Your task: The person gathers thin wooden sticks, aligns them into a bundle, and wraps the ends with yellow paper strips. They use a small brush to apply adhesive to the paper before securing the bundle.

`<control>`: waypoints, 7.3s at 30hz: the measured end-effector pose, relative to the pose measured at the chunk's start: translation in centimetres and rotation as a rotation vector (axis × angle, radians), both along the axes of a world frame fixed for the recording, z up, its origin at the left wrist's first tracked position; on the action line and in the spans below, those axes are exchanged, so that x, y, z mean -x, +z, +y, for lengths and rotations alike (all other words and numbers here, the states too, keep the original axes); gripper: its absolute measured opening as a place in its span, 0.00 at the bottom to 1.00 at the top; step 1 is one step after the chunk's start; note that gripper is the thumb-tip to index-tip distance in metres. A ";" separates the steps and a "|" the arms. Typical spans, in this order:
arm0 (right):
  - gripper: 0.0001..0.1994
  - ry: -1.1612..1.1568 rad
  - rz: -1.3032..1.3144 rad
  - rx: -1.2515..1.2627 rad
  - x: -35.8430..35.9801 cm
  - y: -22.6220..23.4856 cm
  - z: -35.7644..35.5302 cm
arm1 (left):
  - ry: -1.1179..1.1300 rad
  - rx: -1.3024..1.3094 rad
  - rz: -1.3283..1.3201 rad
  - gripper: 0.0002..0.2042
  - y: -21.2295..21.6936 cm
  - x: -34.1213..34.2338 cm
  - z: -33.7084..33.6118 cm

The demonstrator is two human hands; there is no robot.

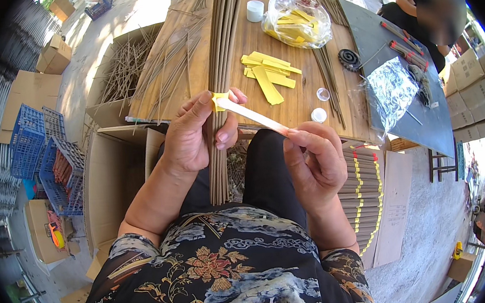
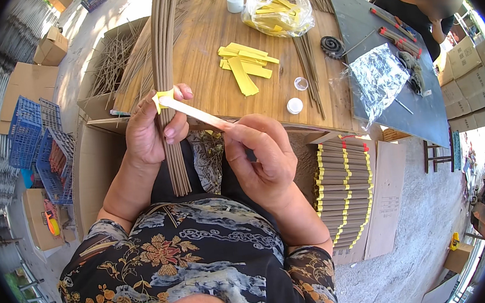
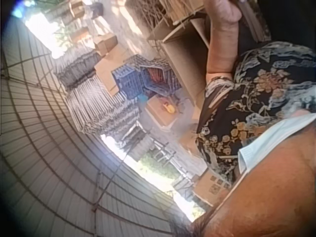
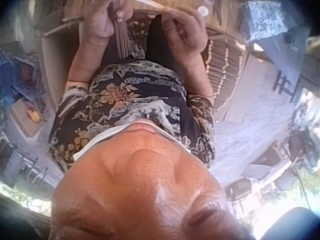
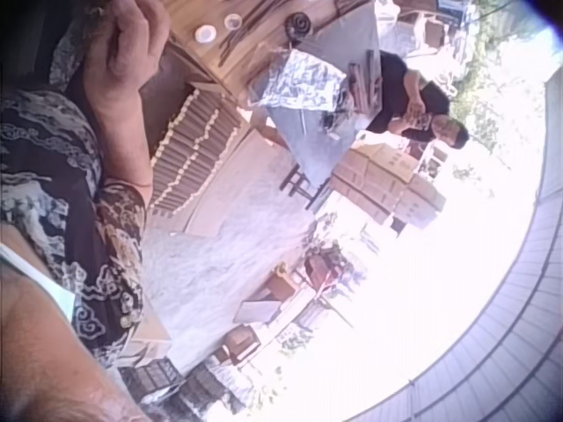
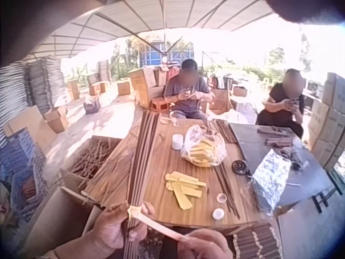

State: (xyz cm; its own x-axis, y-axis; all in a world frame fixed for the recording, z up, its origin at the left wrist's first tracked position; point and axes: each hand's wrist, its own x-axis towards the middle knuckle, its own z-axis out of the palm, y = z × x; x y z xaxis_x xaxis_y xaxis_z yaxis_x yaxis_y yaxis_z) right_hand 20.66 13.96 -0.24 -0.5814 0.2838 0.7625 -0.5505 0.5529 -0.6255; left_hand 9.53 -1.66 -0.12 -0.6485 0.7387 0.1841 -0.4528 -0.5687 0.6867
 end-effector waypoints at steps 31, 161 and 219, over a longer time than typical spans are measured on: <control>0.05 -0.755 -0.252 -0.138 1.5 -15.6 10.5 | 0.083 0.190 0.094 0.15 -0.8 0.5 1.7; 0.11 0.874 -1.030 0.317 6.9 2.5 -7.9 | 0.338 -0.017 0.047 0.06 5.8 3.2 -4.2; 0.07 0.613 -0.795 0.147 7.7 2.6 -9.5 | 0.482 0.025 0.070 0.06 6.4 1.6 -3.9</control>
State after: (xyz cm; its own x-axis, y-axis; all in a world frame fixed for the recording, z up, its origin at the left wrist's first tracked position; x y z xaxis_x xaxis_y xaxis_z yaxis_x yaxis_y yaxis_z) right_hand 13.00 4.41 2.35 -0.9820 -0.1739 0.0731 -0.1083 0.2025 -0.9733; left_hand 7.96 -5.55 6.23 -0.9045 0.3620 0.2253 -0.0945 -0.6854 0.7220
